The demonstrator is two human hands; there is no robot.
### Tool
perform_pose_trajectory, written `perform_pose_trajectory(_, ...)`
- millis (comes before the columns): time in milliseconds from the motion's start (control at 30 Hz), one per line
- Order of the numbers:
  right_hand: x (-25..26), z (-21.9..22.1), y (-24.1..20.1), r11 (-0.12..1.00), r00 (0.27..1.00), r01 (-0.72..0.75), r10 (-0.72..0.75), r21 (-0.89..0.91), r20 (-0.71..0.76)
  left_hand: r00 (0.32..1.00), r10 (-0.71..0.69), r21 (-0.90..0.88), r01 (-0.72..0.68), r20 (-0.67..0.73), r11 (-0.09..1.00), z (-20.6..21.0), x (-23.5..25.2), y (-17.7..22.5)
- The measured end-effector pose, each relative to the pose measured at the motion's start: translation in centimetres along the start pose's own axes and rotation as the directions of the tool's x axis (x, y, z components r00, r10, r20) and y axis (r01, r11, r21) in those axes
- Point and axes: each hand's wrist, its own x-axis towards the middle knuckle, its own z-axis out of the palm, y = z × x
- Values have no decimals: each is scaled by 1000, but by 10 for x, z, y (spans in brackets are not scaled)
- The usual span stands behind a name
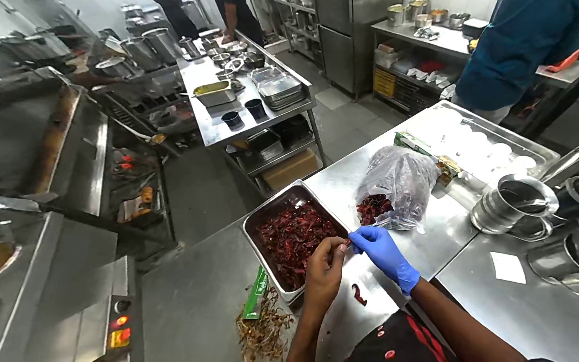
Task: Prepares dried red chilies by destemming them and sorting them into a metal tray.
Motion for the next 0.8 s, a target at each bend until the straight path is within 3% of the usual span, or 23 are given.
perform_pose_trajectory(133,-3,-4,5,990,978,-51,23,129,209,1000,-25,36,25,-1,999,-3,-7,9)
perform_pose_trajectory(233,0,2,-3,978,968,-89,42,186,246,998,-55,81,54,10,995,-3,-17,19)
perform_pose_trajectory(300,-6,10,2,984,985,147,-136,-103,110,998,11,297,6,-56,955,2,-24,21)
perform_pose_trajectory(367,3,24,19,704,868,420,-496,-572,27,977,174,605,-62,-127,794,14,-26,20)
perform_pose_trajectory(400,9,28,25,568,798,454,-602,-687,30,966,216,677,-63,-144,734,18,-27,22)
perform_pose_trajectory(433,13,31,27,512,757,461,-653,-725,20,962,217,676,-50,-165,736,19,-30,23)
perform_pose_trajectory(467,14,32,26,534,759,461,-651,-709,4,965,176,602,-25,-193,798,19,-32,24)
perform_pose_trajectory(533,3,28,14,787,883,417,-469,-454,-1,977,-41,175,79,-210,981,14,-37,25)
perform_pose_trajectory(567,-3,22,3,944,956,292,-289,-151,45,970,-169,-147,144,-172,979,13,-38,26)
perform_pose_trajectory(600,-6,18,-7,975,983,73,-106,209,149,959,-261,-433,192,-106,881,14,-38,27)
perform_pose_trajectory(633,-6,16,-12,848,966,-133,-5,514,258,954,-299,-642,213,-26,737,15,-38,26)
perform_pose_trajectory(667,-6,14,-12,634,946,-251,0,732,324,952,-305,-776,211,26,595,14,-38,23)
perform_pose_trajectory(700,-3,7,-13,448,947,-263,-52,855,318,947,-320,-852,193,32,487,11,-39,17)
perform_pose_trajectory(733,3,-6,-17,355,958,-199,-125,914,258,934,-356,-896,159,1,414,6,-40,10)
perform_pose_trajectory(767,12,-21,-22,344,966,-116,-180,932,187,915,-402,-921,118,-45,371,-1,-41,3)
perform_pose_trajectory(800,20,-35,-27,404,968,-38,-212,914,134,891,-445,-931,83,-90,354,-6,-44,-4)
